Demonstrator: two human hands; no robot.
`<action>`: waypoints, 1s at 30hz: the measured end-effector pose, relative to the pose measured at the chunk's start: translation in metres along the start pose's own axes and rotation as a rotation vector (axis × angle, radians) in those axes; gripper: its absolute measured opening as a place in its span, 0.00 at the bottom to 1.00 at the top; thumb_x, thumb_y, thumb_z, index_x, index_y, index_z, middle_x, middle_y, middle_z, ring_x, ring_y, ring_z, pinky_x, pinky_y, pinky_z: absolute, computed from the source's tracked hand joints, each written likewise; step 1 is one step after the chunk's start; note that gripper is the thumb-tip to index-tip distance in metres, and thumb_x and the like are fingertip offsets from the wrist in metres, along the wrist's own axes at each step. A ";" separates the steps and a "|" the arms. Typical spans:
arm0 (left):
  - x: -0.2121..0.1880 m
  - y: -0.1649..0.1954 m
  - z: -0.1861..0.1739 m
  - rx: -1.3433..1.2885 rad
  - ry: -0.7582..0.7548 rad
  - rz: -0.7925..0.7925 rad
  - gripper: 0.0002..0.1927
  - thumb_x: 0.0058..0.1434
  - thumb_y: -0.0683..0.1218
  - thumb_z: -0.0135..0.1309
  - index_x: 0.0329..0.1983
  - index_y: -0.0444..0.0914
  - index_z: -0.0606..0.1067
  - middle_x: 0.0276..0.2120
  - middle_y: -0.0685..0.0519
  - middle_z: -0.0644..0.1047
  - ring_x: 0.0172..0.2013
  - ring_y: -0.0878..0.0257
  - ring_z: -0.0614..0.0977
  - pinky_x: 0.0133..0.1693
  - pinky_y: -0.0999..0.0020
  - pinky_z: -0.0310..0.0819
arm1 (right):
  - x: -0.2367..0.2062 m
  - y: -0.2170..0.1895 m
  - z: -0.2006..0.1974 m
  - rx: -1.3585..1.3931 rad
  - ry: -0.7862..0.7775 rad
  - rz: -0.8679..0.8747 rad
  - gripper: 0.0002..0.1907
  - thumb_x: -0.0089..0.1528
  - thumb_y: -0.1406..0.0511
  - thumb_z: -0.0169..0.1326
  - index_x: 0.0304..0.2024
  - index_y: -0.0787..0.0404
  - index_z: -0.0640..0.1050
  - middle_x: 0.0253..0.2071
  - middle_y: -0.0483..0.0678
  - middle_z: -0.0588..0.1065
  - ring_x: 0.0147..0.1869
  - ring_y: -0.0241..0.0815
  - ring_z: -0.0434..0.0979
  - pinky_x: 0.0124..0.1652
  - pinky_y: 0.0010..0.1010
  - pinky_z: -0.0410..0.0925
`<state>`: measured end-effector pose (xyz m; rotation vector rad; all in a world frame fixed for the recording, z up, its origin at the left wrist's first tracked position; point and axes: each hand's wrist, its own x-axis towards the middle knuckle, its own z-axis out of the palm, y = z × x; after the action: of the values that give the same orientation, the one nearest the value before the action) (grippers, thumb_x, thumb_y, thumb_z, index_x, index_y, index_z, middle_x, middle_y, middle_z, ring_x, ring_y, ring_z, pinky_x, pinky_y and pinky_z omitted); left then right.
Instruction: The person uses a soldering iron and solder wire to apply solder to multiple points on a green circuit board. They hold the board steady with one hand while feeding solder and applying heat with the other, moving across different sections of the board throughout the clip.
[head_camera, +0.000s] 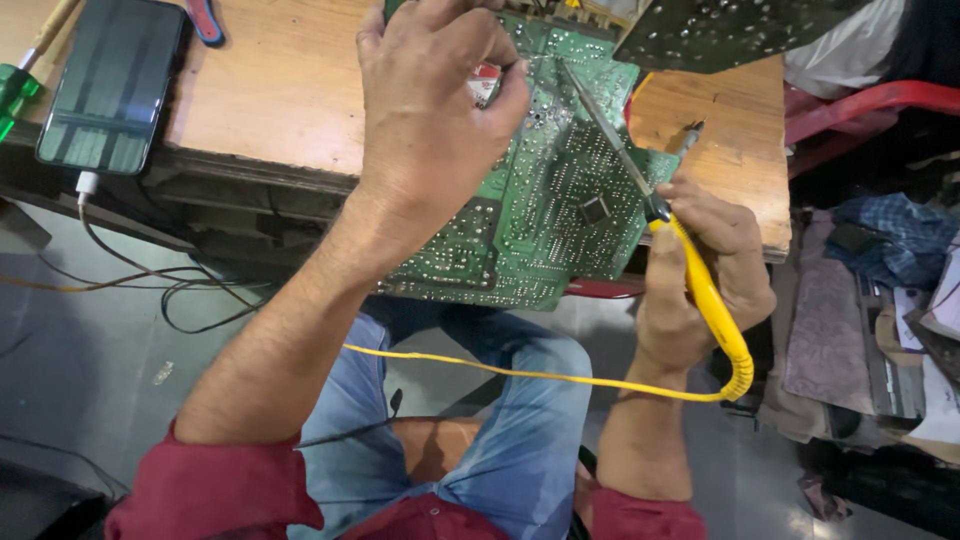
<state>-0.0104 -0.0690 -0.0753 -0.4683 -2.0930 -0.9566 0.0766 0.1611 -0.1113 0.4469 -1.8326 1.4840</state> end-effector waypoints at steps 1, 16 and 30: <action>0.000 0.000 0.000 0.002 0.000 -0.002 0.08 0.61 0.41 0.64 0.35 0.41 0.74 0.42 0.55 0.75 0.51 0.53 0.77 0.59 0.49 0.60 | 0.001 0.000 0.000 0.008 -0.002 -0.006 0.07 0.70 0.78 0.53 0.50 0.73 0.76 0.50 0.57 0.76 0.60 0.50 0.80 0.69 0.43 0.69; -0.001 0.001 0.002 0.033 0.004 0.005 0.08 0.62 0.41 0.64 0.35 0.41 0.74 0.42 0.55 0.75 0.51 0.54 0.76 0.60 0.49 0.58 | 0.007 -0.001 0.001 -0.058 -0.052 -0.021 0.04 0.70 0.77 0.56 0.47 0.73 0.76 0.48 0.56 0.77 0.58 0.47 0.81 0.69 0.43 0.69; 0.001 0.001 0.003 0.039 0.006 0.006 0.08 0.61 0.42 0.64 0.35 0.41 0.74 0.42 0.55 0.75 0.51 0.53 0.76 0.59 0.47 0.58 | 0.022 -0.026 0.009 -0.189 -0.093 -0.081 0.06 0.66 0.78 0.59 0.46 0.71 0.78 0.46 0.55 0.77 0.54 0.47 0.82 0.65 0.43 0.72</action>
<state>-0.0114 -0.0659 -0.0755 -0.4506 -2.0996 -0.9106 0.0763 0.1486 -0.0784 0.4982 -1.9823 1.2405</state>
